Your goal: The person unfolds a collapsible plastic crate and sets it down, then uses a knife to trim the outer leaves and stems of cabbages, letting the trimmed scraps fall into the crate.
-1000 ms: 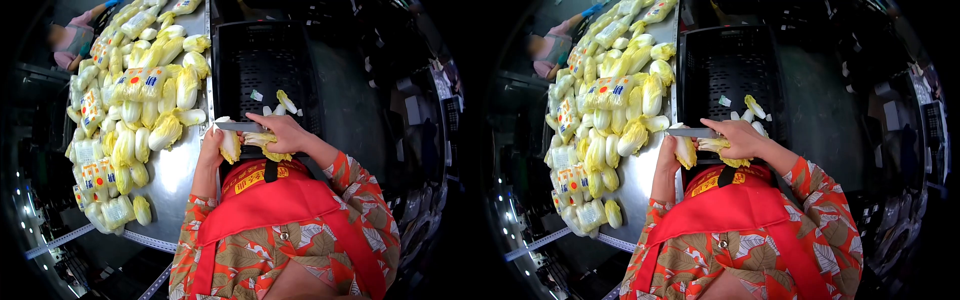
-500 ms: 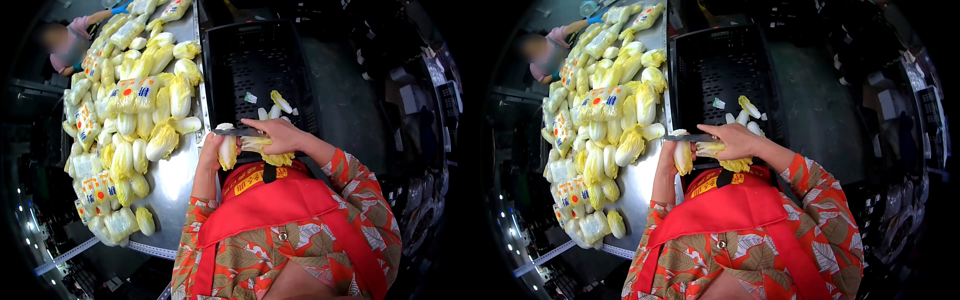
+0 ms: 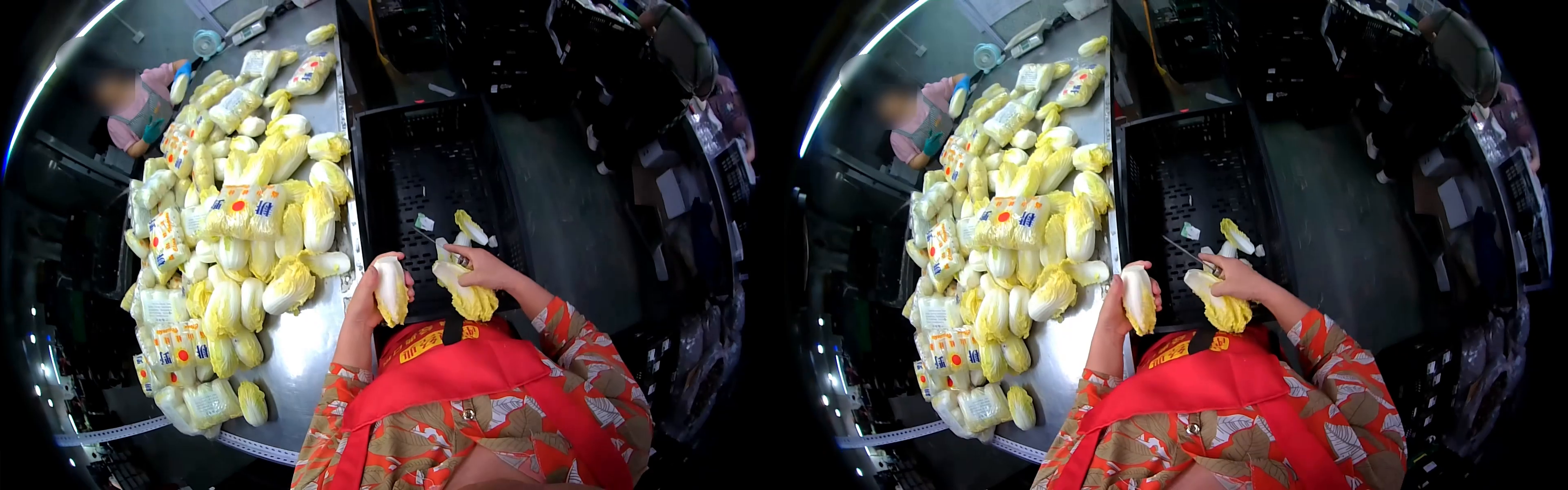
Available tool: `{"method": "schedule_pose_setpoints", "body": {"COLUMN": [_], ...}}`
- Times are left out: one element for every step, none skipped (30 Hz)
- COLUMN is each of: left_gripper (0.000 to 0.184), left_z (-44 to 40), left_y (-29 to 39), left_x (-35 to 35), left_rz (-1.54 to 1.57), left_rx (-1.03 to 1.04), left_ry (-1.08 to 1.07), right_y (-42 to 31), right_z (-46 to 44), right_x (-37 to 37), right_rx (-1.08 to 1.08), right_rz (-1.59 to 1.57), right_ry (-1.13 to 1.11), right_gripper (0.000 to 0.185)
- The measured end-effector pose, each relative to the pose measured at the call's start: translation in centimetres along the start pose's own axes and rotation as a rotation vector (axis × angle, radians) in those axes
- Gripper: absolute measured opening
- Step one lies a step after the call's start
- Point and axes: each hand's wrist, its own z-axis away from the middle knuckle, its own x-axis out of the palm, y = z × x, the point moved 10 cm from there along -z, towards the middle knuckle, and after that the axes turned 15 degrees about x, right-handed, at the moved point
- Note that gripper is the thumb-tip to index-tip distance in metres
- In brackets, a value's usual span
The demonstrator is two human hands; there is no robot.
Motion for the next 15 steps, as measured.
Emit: {"method": "schedule_pose_setpoints", "body": {"left_gripper": [0.058,0.058,0.057,0.056,0.057,0.06,0.062,0.065,0.067,0.066,0.064,0.062,0.062,0.063,0.063], "left_z": [-0.1,-0.3,-0.5,-0.7,-1.0,-1.3,-1.7,-2.2,-2.6,-3.0,-3.3,-3.6,-3.8,-3.9,-4.1], "left_y": [-0.4,-0.4,-0.3,-0.4,0.1,0.7,1.5,2.5,3.5,4.3,4.9,5.3,5.4,4.8,4.1], "left_x": [-0.3,-0.4,-0.9,-1.5,-1.4,-1.4,-1.3,-1.0,-0.4,-0.3,0.0,0.0,-0.1,-0.6,-1.1], "left_rz": [0.047,0.044,0.075,0.109,0.153,0.198,0.204,0.209,0.216,0.217,0.229,0.238,0.237,0.273,0.308], "left_rx": [-0.006,0.004,0.006,0.007,0.029,0.05,0.082,0.114,0.128,0.151,0.167,0.187,0.193,0.156,0.12], "left_ry": [-0.015,-0.017,0.056,0.13,0.106,0.084,0.06,0.037,0.043,0.05,0.078,0.1,0.097,0.11,0.119], "right_y": [0.1,0.3,0.6,1.1,1.7,2.2,3.1,3.7,3.9,3.9,4.0,4.2,4.6,5.0,5.3], "right_z": [-0.2,-0.2,-0.2,-0.2,-0.2,-0.3,-0.5,-0.7,-0.7,-0.8,-0.8,-0.9,-1.1,-1.3,-1.5], "right_x": [-0.2,0.1,-0.2,-0.6,-0.7,-0.5,-0.5,-0.5,-0.3,-0.4,-0.4,-0.2,-0.2,-0.1,-0.1], "right_rx": [-0.026,-0.035,-0.04,-0.042,-0.005,-0.002,0.01,0.024,0.03,0.029,0.029,0.029,0.026,0.023,0.013], "right_rz": [-0.061,-0.055,-0.168,-0.28,-0.298,-0.294,-0.409,-0.524,-0.523,-0.56,-0.597,-0.594,-0.59,-0.587,-0.586], "right_ry": [0.026,0.026,0.043,0.057,0.058,0.053,0.053,0.052,0.044,0.049,0.053,0.049,0.06,0.073,0.075], "right_gripper": [0.076,0.076,0.076,0.076,0.075,0.075,0.075,0.075,0.075,0.075,0.075,0.075,0.075,0.075,0.075]}}
